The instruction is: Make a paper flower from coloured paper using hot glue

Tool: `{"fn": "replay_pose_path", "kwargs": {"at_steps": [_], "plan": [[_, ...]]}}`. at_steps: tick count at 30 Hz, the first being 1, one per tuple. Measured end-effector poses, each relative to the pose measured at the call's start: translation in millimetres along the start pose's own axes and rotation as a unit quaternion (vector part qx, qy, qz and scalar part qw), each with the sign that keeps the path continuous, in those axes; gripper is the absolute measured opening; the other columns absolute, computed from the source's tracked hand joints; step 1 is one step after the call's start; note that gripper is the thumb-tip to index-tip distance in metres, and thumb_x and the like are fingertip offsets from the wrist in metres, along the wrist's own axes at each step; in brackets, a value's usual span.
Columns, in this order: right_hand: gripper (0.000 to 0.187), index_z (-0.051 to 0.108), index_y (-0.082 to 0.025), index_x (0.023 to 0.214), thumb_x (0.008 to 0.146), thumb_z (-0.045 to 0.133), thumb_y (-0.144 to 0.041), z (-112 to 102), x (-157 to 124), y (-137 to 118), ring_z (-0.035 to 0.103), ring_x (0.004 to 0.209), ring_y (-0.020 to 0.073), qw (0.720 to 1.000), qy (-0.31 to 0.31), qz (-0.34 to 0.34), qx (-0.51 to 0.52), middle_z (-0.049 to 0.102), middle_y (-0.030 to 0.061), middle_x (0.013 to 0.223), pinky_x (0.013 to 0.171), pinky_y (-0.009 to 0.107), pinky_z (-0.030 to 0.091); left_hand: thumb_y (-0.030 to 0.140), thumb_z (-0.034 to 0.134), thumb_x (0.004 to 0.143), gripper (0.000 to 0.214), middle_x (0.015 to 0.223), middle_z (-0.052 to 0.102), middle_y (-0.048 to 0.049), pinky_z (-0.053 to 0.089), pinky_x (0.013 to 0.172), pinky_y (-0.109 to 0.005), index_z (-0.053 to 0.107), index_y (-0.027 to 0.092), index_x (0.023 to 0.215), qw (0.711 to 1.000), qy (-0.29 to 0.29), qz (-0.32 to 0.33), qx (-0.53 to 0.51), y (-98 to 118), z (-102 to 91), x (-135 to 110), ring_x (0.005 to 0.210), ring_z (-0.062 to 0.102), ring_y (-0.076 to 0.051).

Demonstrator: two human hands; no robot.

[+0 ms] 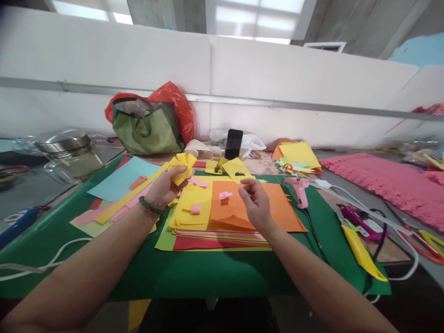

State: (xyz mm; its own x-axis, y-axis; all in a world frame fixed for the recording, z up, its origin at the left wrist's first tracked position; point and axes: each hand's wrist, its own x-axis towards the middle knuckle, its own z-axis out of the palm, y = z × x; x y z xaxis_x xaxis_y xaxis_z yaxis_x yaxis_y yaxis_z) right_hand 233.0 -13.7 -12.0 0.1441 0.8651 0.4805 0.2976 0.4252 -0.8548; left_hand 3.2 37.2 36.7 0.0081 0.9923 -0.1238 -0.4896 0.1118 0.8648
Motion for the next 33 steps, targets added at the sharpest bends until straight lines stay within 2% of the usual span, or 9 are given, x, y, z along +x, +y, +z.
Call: {"fn": "replay_pose_path", "kwargs": {"at_steps": [4, 11, 16, 20, 24, 26, 29, 31, 33], "plan": [[0.03, 0.051, -0.021, 0.094, 0.083, 0.051, -0.049, -4.6, 6.5, -8.8, 0.044, 0.052, 0.011, 0.999, -0.021, 0.026, -0.009, 0.045, -0.0044, 0.062, 0.049, 0.025, 0.037, 0.013, 0.069, 0.062, 0.022, 0.073, 0.064, 0.0034, 0.047, 0.05, -0.015, 0.062, 0.017, 0.083, 0.999, -0.01, -0.029, -0.019, -2.9, 0.8, -1.3, 0.063, 0.06, -0.008], [0.028, 0.061, -0.019, 0.077, 0.074, 0.058, -0.046, -8.7, 18.0, -29.9, 0.046, 0.047, 0.0104, 0.942, -0.277, 0.179, -0.066, 0.046, -0.0052, 0.05, 0.047, 0.024, 0.036, 0.015, 0.072, 0.058, 0.025, 0.082, 0.068, -0.0003, 0.049, 0.059, -0.019, 0.066, 0.017, 0.082, 0.987, -0.124, -0.088, 0.044, -11.5, 0.6, -10.3, 0.073, 0.062, -0.011], [0.03, 0.053, -0.018, 0.058, 0.075, 0.052, -0.043, 10.3, 28.6, -44.6, 0.046, 0.047, 0.0098, 0.928, -0.271, 0.217, 0.134, 0.049, -0.0013, 0.051, 0.045, 0.023, 0.037, 0.015, 0.073, 0.052, 0.029, 0.074, 0.068, -0.0023, 0.046, 0.058, -0.022, 0.07, 0.014, 0.081, 0.935, -0.32, -0.14, 0.054, -29.5, 3.1, -20.6, 0.062, 0.058, -0.011], [0.03, 0.054, -0.018, 0.059, 0.074, 0.054, -0.043, 23.7, 44.4, -40.2, 0.046, 0.045, 0.0093, 0.937, -0.267, 0.2, 0.108, 0.052, -0.0004, 0.052, 0.042, 0.021, 0.036, 0.014, 0.074, 0.052, 0.024, 0.072, 0.07, -0.003, 0.046, 0.064, -0.023, 0.07, 0.012, 0.076, 0.912, -0.373, -0.158, 0.069, -41.5, 4.8, -22.1, 0.064, 0.06, -0.012], [0.036, 0.057, -0.018, 0.068, 0.072, 0.061, -0.053, 27.9, 54.8, -26.2, 0.038, 0.043, 0.0066, 0.984, -0.143, 0.104, 0.027, 0.057, -0.0004, 0.06, 0.039, 0.02, 0.029, 0.017, 0.076, 0.055, 0.025, 0.078, 0.072, -0.0057, 0.047, 0.07, -0.026, 0.07, 0.013, 0.079, 0.913, -0.373, -0.154, 0.059, -42.0, 3.2, -16.3, 0.072, 0.064, -0.017], [0.047, 0.059, -0.019, 0.079, 0.075, 0.053, -0.066, 27.1, 53.8, -20.7, 0.037, 0.043, 0.0068, 0.965, -0.2, 0.152, 0.079, 0.061, 0.0013, 0.069, 0.038, 0.021, 0.029, 0.017, 0.075, 0.056, 0.026, 0.082, 0.072, -0.0061, 0.048, 0.076, -0.029, 0.069, 0.013, 0.081, 0.926, -0.349, -0.136, 0.041, -40.4, 1.5, -12.5, 0.079, 0.066, -0.02], [0.055, 0.059, -0.018, 0.083, 0.076, 0.049, -0.071, 19.7, 50.9, -15.3, 0.035, 0.041, 0.0079, 0.874, -0.402, 0.244, 0.122, 0.056, 0.0, 0.058, 0.037, 0.021, 0.027, 0.015, 0.071, 0.06, 0.024, 0.085, 0.072, -0.005, 0.048, 0.087, -0.033, 0.069, 0.014, 0.084, 0.951, -0.29, -0.103, -0.014, -36.2, -1.3, -7.5, 0.086, 0.067, -0.02], [0.047, 0.059, -0.017, 0.075, 0.074, 0.06, -0.063, 9.5, 53.5, -11.2, 0.029, 0.039, 0.0062, 0.884, -0.391, 0.237, 0.1, 0.042, -0.0054, 0.045, 0.037, 0.02, 0.021, 0.011, 0.067, 0.062, 0.023, 0.084, 0.072, -0.0044, 0.049, 0.09, -0.033, 0.068, 0.014, 0.084, 0.965, -0.244, -0.073, -0.067, -30.2, -2.7, -5.0, 0.086, 0.067, -0.019], [0.041, 0.057, -0.017, 0.07, 0.073, 0.067, -0.056, -3.7, 59.8, -4.9, 0.022, 0.038, 0.0044, 0.926, -0.297, 0.218, 0.078, 0.03, -0.0094, 0.042, 0.038, 0.019, 0.015, 0.008, 0.063, 0.065, 0.023, 0.082, 0.072, -0.004, 0.051, 0.089, -0.031, 0.067, 0.014, 0.086, 0.973, -0.197, -0.034, -0.12, -20.1, -4.1, -2.6, 0.085, 0.068, -0.018]]}}
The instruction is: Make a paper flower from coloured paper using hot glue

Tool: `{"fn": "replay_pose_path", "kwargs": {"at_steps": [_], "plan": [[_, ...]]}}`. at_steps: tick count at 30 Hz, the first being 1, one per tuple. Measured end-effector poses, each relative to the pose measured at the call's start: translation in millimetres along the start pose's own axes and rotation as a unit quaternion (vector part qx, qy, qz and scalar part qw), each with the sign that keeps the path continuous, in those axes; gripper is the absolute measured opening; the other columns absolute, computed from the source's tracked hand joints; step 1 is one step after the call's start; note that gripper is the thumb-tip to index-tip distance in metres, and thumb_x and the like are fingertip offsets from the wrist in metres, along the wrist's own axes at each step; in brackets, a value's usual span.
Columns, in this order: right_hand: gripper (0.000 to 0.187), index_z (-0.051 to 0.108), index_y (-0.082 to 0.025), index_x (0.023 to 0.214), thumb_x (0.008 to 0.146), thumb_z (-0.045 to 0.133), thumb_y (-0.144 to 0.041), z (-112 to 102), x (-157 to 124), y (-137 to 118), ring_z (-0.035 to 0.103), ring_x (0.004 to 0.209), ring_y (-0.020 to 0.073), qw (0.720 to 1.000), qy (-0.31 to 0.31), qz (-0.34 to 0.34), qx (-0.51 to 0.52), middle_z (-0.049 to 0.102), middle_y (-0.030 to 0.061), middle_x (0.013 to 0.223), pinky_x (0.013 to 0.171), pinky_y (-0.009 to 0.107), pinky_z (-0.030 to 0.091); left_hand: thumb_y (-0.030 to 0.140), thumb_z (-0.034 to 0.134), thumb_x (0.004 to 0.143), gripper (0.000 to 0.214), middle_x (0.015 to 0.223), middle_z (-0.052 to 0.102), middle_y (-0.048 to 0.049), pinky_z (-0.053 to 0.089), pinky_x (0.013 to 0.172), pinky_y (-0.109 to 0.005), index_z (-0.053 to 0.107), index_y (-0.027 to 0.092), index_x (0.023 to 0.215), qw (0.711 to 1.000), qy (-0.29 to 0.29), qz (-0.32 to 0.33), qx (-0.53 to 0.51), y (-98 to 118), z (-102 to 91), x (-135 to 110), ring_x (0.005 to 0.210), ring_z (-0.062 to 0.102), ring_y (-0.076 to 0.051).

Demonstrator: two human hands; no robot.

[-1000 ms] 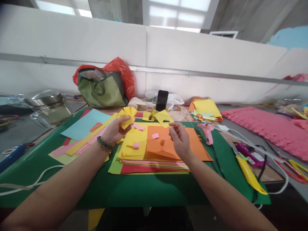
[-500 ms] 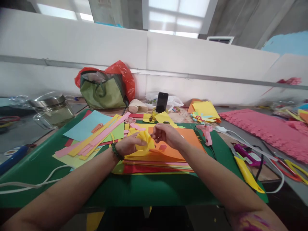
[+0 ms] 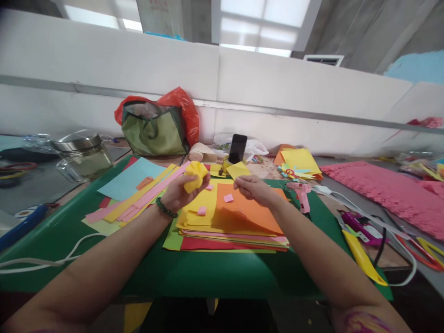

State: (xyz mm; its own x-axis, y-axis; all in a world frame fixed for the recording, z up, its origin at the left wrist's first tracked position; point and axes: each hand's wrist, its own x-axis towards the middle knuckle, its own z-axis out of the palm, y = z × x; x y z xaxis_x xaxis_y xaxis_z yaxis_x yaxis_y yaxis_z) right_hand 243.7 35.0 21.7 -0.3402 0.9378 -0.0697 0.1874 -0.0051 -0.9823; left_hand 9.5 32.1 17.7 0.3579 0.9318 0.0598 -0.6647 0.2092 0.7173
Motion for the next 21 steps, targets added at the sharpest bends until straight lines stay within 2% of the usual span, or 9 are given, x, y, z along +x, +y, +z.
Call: {"fn": "replay_pose_path", "kwargs": {"at_steps": [2, 7, 9, 11, 13, 15, 17, 19, 21], "plan": [[0.039, 0.055, -0.017, 0.067, 0.072, 0.068, -0.054, -16.7, -0.8, 4.9, 0.021, 0.038, 0.004, 0.997, 0.073, -0.007, 0.004, 0.028, -0.01, 0.042, 0.038, 0.019, 0.013, 0.006, 0.059, 0.068, 0.025, 0.083, 0.072, -0.0039, 0.053, 0.085, -0.029, 0.066, 0.015, 0.09, 0.997, 0.04, 0.057, -0.033, 14.7, 0.1, 1.9, 0.085, 0.068, -0.017], [0.04, 0.054, -0.017, 0.065, 0.068, 0.071, -0.053, -41.1, -10.4, 25.3, 0.021, 0.038, 0.0043, 0.988, 0.152, 0.007, 0.014, 0.029, -0.0096, 0.042, 0.037, 0.019, 0.012, 0.009, 0.051, 0.076, 0.02, 0.081, 0.071, -0.0033, 0.056, 0.076, -0.023, 0.063, 0.016, 0.09, 0.969, 0.153, 0.17, -0.091, 51.6, -8.1, 9.4, 0.079, 0.068, -0.013], [0.041, 0.053, -0.018, 0.064, 0.068, 0.069, -0.056, -41.6, -15.0, 27.8, 0.025, 0.039, 0.0051, 0.984, 0.178, 0.002, 0.026, 0.033, -0.0079, 0.044, 0.037, 0.019, 0.016, 0.012, 0.053, 0.075, 0.018, 0.084, 0.071, -0.0032, 0.055, 0.069, -0.021, 0.063, 0.016, 0.09, 0.97, 0.165, 0.159, -0.081, 53.5, -10.9, 9.9, 0.074, 0.067, -0.012], [0.046, 0.052, -0.018, 0.062, 0.069, 0.066, -0.061, -36.3, -17.9, 22.4, 0.034, 0.043, 0.006, 0.981, 0.188, -0.004, 0.041, 0.042, -0.0046, 0.05, 0.038, 0.019, 0.024, 0.012, 0.058, 0.071, 0.022, 0.088, 0.071, -0.0035, 0.054, 0.068, -0.021, 0.064, 0.017, 0.091, 0.983, 0.132, 0.119, -0.042, 43.7, -9.6, 6.9, 0.072, 0.066, -0.012], [0.051, 0.053, -0.018, 0.059, 0.07, 0.062, -0.067, -24.1, -18.9, 10.3, 0.041, 0.047, 0.0071, 0.986, 0.143, -0.005, 0.081, 0.048, -0.0021, 0.055, 0.041, 0.019, 0.031, 0.012, 0.063, 0.064, 0.029, 0.092, 0.071, -0.0038, 0.054, 0.071, -0.024, 0.065, 0.017, 0.093, 0.996, 0.062, 0.064, 0.014, 24.8, -4.2, 1.4, 0.073, 0.065, -0.013], [0.057, 0.055, -0.017, 0.059, 0.072, 0.056, -0.073, -6.1, -17.8, -4.7, 0.046, 0.049, 0.0085, 0.989, 0.044, -0.004, 0.144, 0.052, -0.001, 0.056, 0.045, 0.02, 0.038, 0.014, 0.067, 0.058, 0.035, 0.094, 0.071, -0.0052, 0.052, 0.074, -0.029, 0.067, 0.016, 0.093, 0.997, -0.036, -0.013, 0.071, 2.8, 2.8, -4.7, 0.077, 0.065, -0.016], [0.062, 0.058, -0.017, 0.06, 0.076, 0.048, -0.076, 13.9, -14.6, -18.3, 0.053, 0.053, 0.0106, 0.979, -0.064, -0.001, 0.193, 0.057, 0.0011, 0.059, 0.05, 0.022, 0.044, 0.014, 0.07, 0.052, 0.036, 0.088, 0.072, -0.0063, 0.05, 0.071, -0.029, 0.069, 0.015, 0.088, 0.982, -0.122, -0.092, 0.113, -15.5, 8.2, -9.1, 0.074, 0.064, -0.018], [0.067, 0.062, -0.016, 0.062, 0.081, 0.038, -0.076, 29.4, -9.2, -27.8, 0.058, 0.057, 0.012, 0.971, -0.123, 0.008, 0.205, 0.063, 0.0036, 0.065, 0.055, 0.023, 0.047, 0.014, 0.072, 0.048, 0.033, 0.081, 0.071, -0.0059, 0.048, 0.066, -0.028, 0.07, 0.014, 0.081, 0.971, -0.159, -0.124, 0.13, -25.2, 10.4, -11.0, 0.069, 0.062, -0.017], [0.069, 0.065, -0.015, 0.065, 0.086, 0.033, -0.072, 34.3, -1.6, -32.0, 0.061, 0.061, 0.0125, 0.971, -0.12, 0.01, 0.206, 0.067, 0.0052, 0.069, 0.058, 0.023, 0.049, 0.015, 0.073, 0.049, 0.03, 0.079, 0.071, -0.0049, 0.048, 0.065, -0.027, 0.07, 0.015, 0.079, 0.971, -0.155, -0.126, 0.13, -25.8, 9.2, -10.8, 0.07, 0.063, -0.017]]}}
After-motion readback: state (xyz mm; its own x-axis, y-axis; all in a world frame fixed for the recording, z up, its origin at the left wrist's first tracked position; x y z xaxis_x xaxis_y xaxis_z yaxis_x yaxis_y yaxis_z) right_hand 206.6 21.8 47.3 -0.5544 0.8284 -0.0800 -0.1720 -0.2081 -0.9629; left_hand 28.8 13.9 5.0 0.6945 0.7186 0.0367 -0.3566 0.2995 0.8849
